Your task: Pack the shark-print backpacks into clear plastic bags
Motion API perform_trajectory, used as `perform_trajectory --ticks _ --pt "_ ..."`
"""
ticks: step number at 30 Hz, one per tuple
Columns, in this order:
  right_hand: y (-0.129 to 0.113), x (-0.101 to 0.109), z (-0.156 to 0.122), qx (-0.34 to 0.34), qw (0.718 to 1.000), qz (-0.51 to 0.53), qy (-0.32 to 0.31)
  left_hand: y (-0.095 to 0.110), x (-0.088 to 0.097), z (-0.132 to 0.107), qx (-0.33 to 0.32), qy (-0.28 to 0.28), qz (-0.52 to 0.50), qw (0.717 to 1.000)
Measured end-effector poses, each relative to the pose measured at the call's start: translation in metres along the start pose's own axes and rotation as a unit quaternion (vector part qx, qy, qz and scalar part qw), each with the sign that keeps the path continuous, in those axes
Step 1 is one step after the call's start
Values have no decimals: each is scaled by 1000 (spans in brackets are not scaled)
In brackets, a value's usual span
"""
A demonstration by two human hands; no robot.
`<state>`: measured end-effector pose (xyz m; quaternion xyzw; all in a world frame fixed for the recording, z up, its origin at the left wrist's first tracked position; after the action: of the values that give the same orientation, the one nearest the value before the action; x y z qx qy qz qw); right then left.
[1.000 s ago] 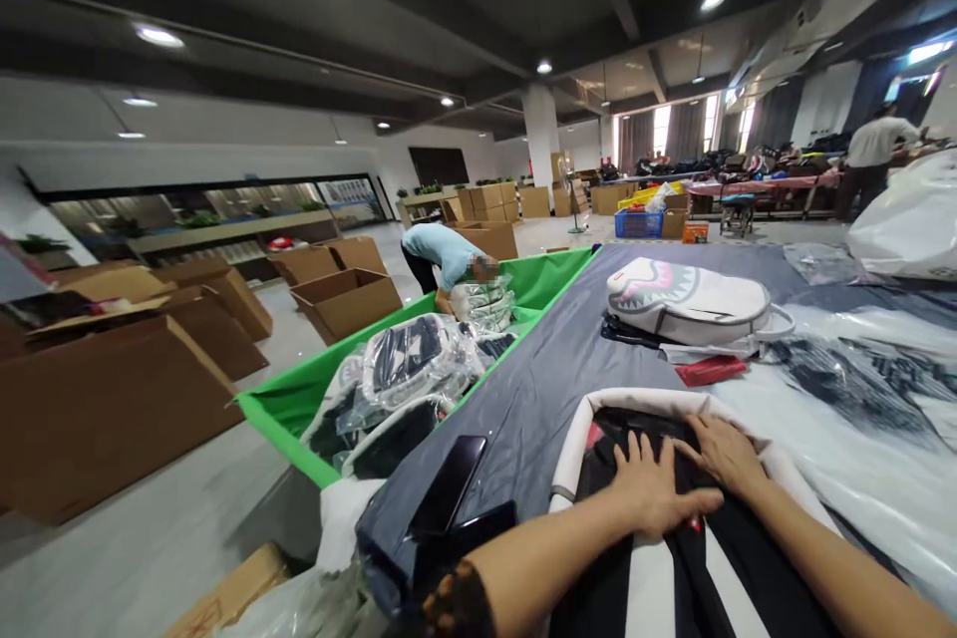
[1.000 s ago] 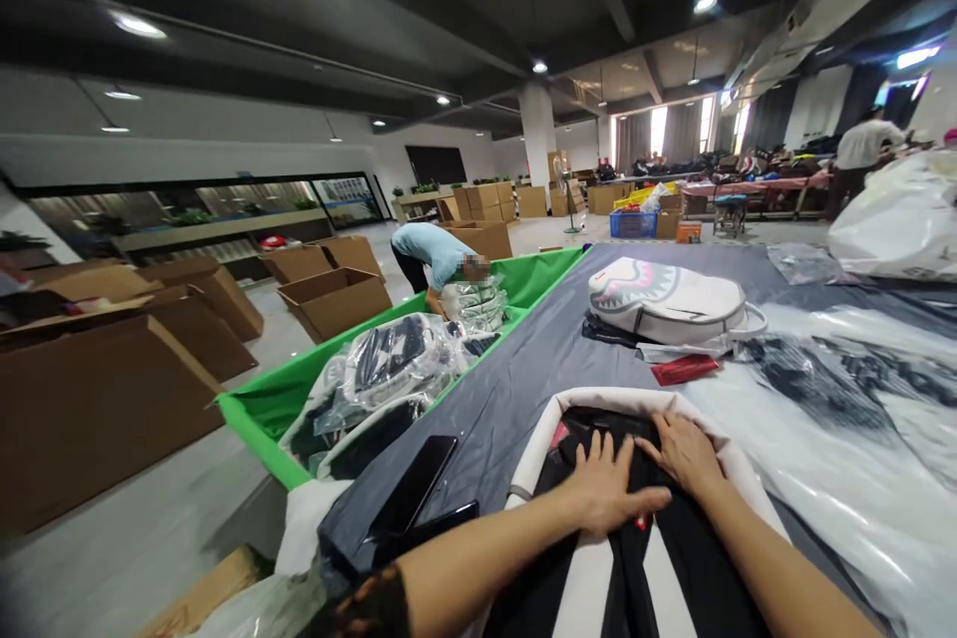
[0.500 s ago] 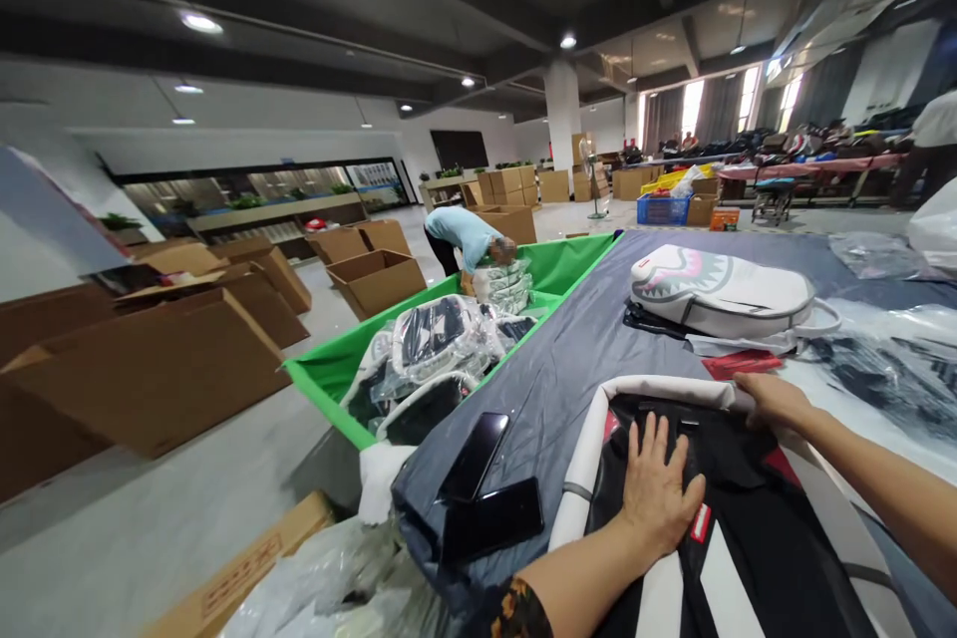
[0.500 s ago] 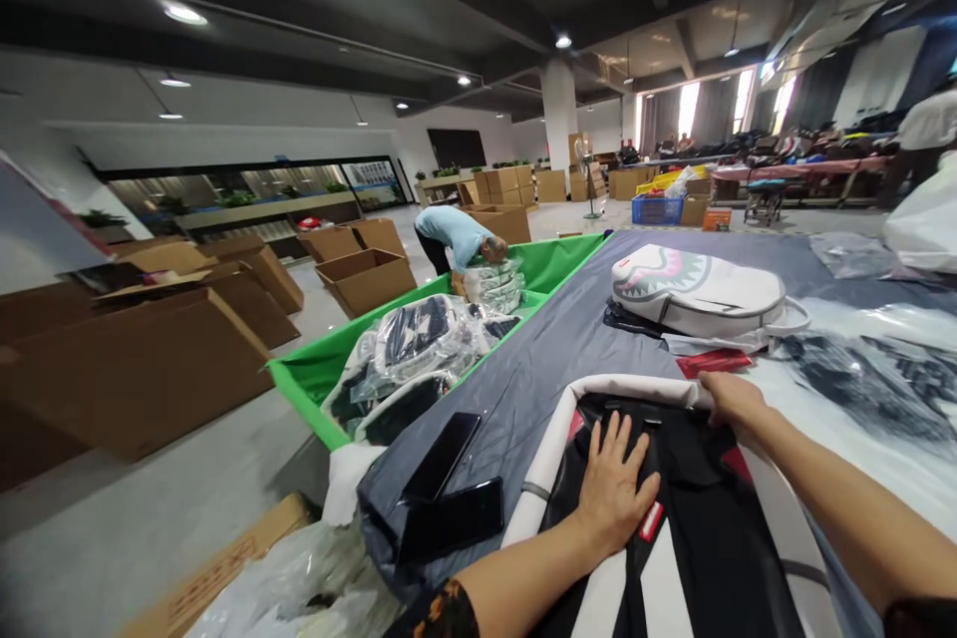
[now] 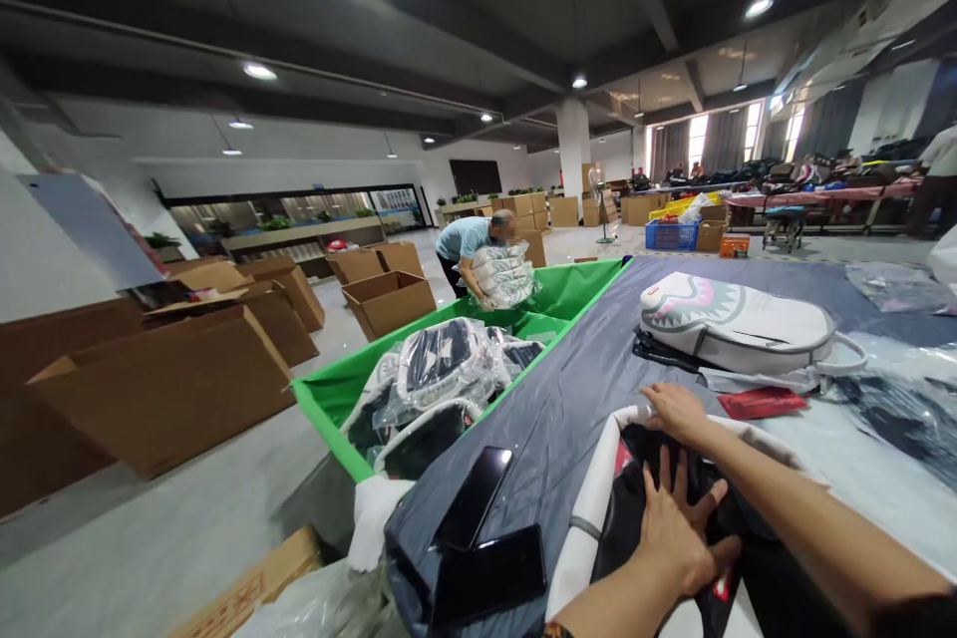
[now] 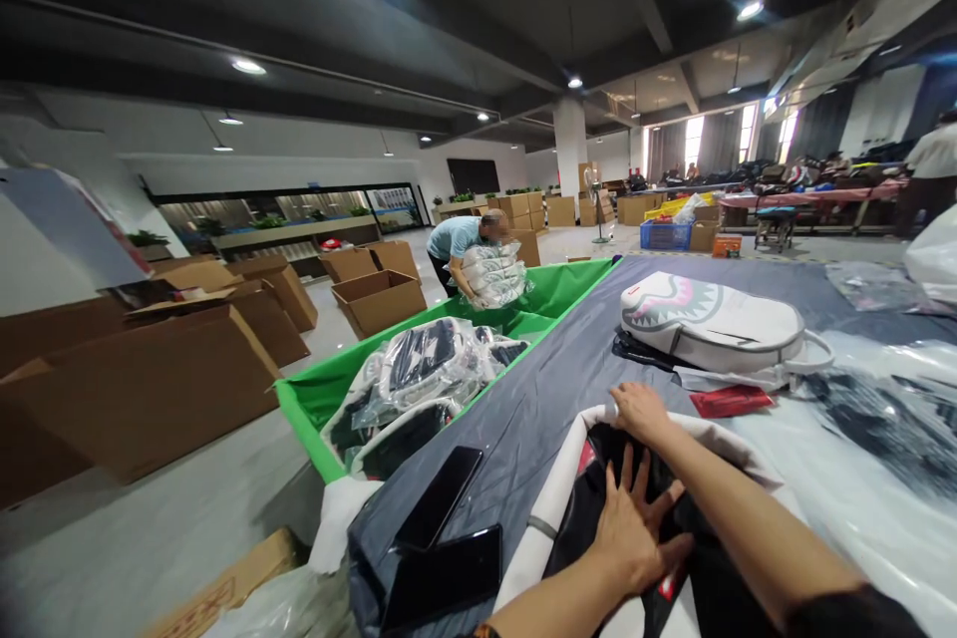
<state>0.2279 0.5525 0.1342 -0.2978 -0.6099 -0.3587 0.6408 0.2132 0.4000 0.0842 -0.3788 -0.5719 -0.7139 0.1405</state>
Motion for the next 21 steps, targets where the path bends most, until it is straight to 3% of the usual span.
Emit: perform_trajectory --ticks 4,9,12,16,19,21 --pt "-26 -20 26 -28 999 13 -19 -10 2 4 -21 15 2 1000" --pt "-34 -17 6 -46 998 28 15 -28 -10 31 -4 -48 104 993" --pt "-45 2 -36 6 999 44 17 -33 -6 42 17 26 157 987" --pt "-58 15 -132 106 992 66 -4 -34 -8 45 -1 84 163 983" --pt "-59 -2 -193 141 989 44 6 -31 3 45 8 142 141 980" --pt "-54 -24 -211 125 992 3 37 -26 17 42 18 175 123 977"
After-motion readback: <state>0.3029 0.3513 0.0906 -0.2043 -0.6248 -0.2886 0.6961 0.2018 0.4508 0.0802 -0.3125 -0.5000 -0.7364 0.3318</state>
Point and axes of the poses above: each hand's wrist, its own z-axis towards the middle knuckle, its own x-axis out of the back of the hand, y = z × x, the point moved 8 cm from there along z, towards the middle knuckle, and after that the axes turned 6 degrees about -z, right-handed, at the moved point
